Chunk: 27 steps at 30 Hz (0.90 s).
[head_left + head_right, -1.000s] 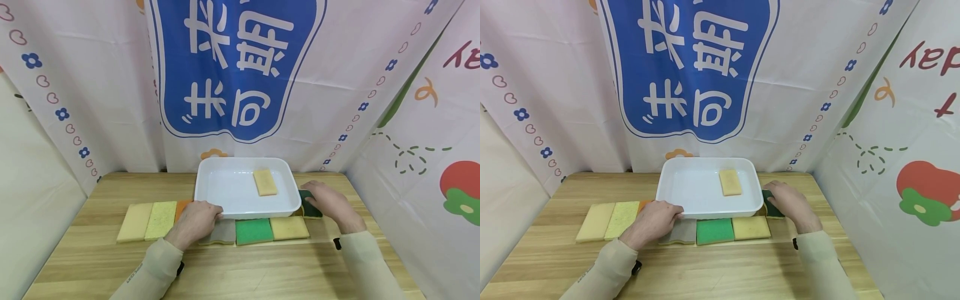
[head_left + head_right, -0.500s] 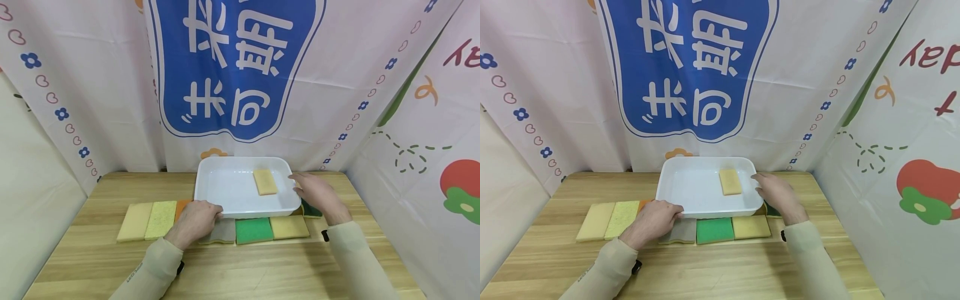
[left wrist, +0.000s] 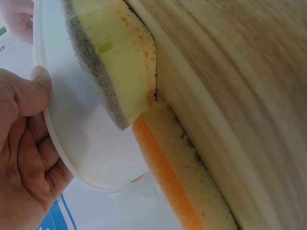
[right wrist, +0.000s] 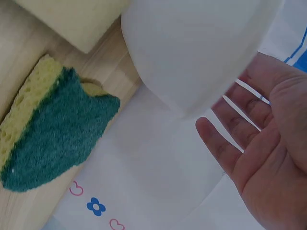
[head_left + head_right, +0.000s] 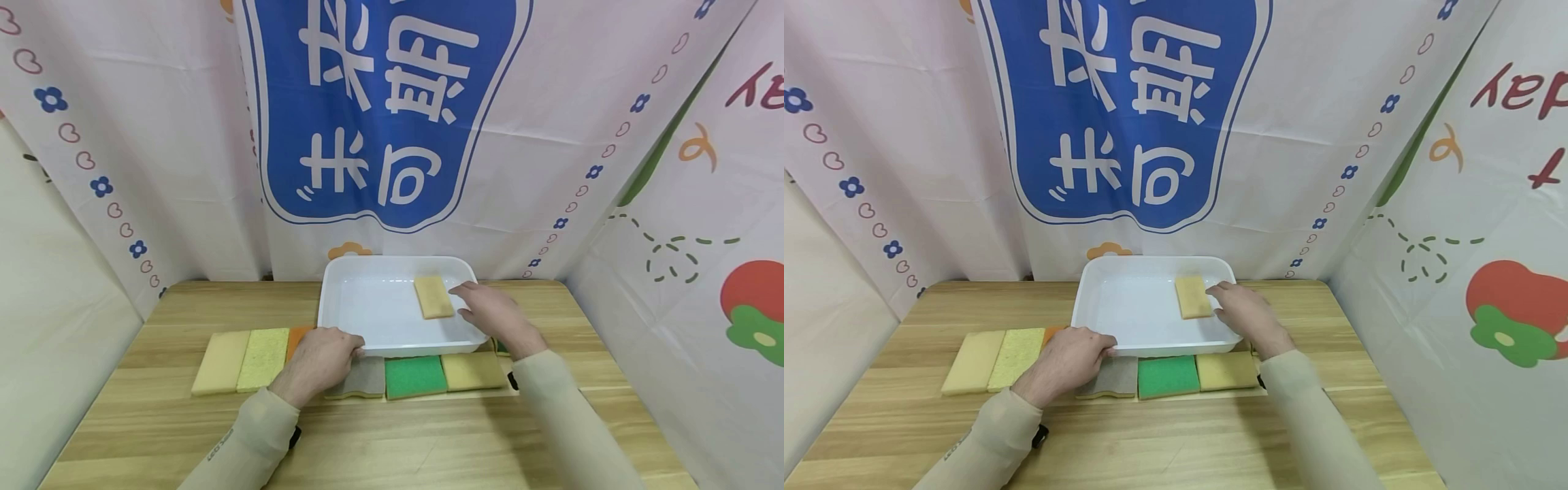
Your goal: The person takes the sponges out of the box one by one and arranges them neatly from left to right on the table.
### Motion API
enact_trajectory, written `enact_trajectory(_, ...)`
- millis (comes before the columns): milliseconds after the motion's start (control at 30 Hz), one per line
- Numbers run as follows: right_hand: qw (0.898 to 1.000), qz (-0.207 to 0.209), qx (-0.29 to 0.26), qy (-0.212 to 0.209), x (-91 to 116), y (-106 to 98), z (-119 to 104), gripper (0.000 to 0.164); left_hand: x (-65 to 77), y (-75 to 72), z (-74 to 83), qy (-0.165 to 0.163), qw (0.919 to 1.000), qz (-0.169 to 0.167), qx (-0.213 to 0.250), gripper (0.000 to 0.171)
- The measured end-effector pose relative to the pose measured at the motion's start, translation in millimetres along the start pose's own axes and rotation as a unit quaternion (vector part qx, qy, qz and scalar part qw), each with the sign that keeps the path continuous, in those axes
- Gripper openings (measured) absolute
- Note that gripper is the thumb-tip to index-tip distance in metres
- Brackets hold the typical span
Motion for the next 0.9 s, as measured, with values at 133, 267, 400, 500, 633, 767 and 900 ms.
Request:
enact_trajectory(133, 1.0, -0.012, -0.004, -0.006, -6.1, 6.3, -4.6, 0.048, -0.7, 0.7, -0.2, -0.005, 1.0, -0.004, 0.001, 0.018)
enact_trajectory(267, 1.0, -0.018, -0.01, -0.01, -11.6, 13.0, -8.7, 0.046, -0.7, 0.7, -0.1, -0.003, 1.0, -0.003, 0.0, 0.018)
enact_trajectory(400, 0.999, -0.027, -0.011, -0.016, -18.0, 19.8, -13.0, 0.047, -0.6, 0.4, -0.2, -0.001, 1.0, -0.003, -0.001, 0.018)
enact_trajectory(500, 0.999, -0.041, -0.009, -0.024, -22.5, 25.0, -15.9, 0.048, -0.6, 0.2, -0.1, -0.001, 1.0, -0.001, -0.002, 0.018)
enact_trajectory(633, 0.998, -0.057, -0.005, -0.033, -27.4, 29.7, -19.4, 0.051, -0.2, -0.7, 0.5, 0.0, 1.0, -0.001, -0.002, 0.018)
enact_trajectory(767, 0.998, -0.062, -0.01, -0.031, -31.9, 31.2, -22.0, 0.057, 0.2, -1.3, 0.6, 0.002, 1.0, 0.001, -0.002, 0.018)
enact_trajectory(900, 0.998, -0.063, -0.013, -0.027, -36.4, 32.5, -23.6, 0.063, 0.6, -1.4, 0.4, 0.004, 1.0, 0.003, -0.002, 0.017)
Point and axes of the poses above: each hand's wrist, its own x-axis away from the middle knuckle, its own y-axis out of the palm, z = x × y, the point moved 1 cm from there along -x, towards the middle knuckle, and after that the axes turned 4 degrees about z, right-handed, at the moved point
